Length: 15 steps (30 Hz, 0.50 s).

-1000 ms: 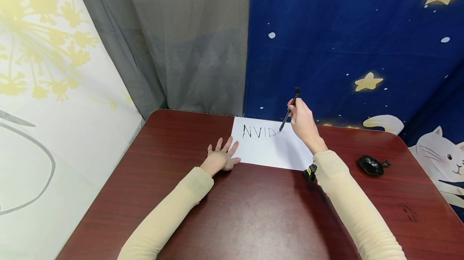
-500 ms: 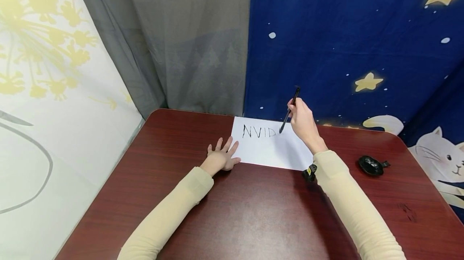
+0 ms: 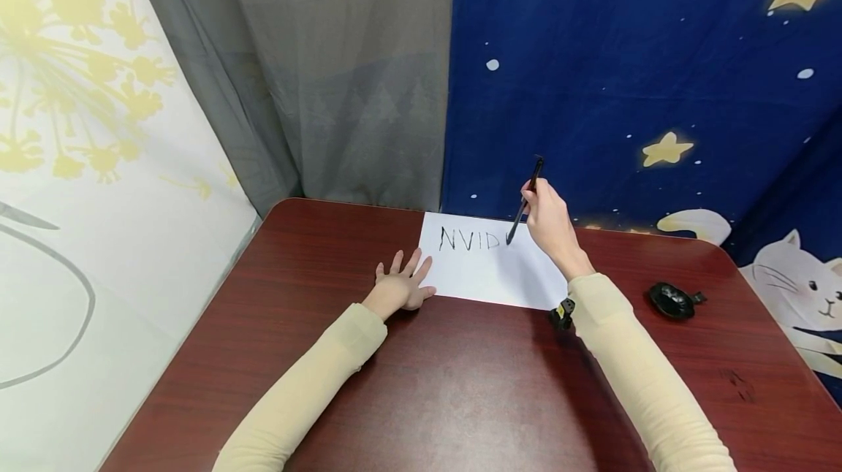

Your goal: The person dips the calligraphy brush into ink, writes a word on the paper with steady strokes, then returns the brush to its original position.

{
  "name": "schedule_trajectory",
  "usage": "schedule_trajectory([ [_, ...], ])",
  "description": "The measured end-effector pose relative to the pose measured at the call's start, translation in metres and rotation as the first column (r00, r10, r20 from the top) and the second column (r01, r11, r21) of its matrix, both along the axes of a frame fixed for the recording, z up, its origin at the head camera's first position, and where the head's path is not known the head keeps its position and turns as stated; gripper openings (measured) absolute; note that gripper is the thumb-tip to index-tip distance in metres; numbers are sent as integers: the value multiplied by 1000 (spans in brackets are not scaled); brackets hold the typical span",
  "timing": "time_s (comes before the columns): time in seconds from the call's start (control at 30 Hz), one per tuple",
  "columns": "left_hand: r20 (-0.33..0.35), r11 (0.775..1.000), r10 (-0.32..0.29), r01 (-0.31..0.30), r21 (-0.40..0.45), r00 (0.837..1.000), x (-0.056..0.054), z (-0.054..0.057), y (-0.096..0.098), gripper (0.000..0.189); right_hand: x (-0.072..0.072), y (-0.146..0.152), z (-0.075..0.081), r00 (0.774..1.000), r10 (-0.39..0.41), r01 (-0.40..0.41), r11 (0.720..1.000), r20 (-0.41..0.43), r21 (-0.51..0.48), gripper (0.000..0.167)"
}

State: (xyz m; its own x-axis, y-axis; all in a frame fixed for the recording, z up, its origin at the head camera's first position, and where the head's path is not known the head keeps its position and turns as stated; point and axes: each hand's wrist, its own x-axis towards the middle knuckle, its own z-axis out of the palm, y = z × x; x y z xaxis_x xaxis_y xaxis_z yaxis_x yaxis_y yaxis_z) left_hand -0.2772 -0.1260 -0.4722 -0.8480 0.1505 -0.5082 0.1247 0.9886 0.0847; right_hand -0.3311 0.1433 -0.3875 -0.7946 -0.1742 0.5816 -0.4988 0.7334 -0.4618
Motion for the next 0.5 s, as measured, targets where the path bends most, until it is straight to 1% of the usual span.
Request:
schedule_trajectory([
  [0.23,10,1000,1,0,-11,1000,3,5,0,64,1,0,1,1000,7,-7,1000,-6,-3,24],
  [0.4,-8,1000,-3,3,2,1000,6,7,0,64,2,0,1,1000,14,-14,1000,-12,-6,24],
  [0.5,-17,1000,-2,2,18,1000,6,6,0,65,1,0,1,1000,13,-14,1000,-15,-7,24],
])
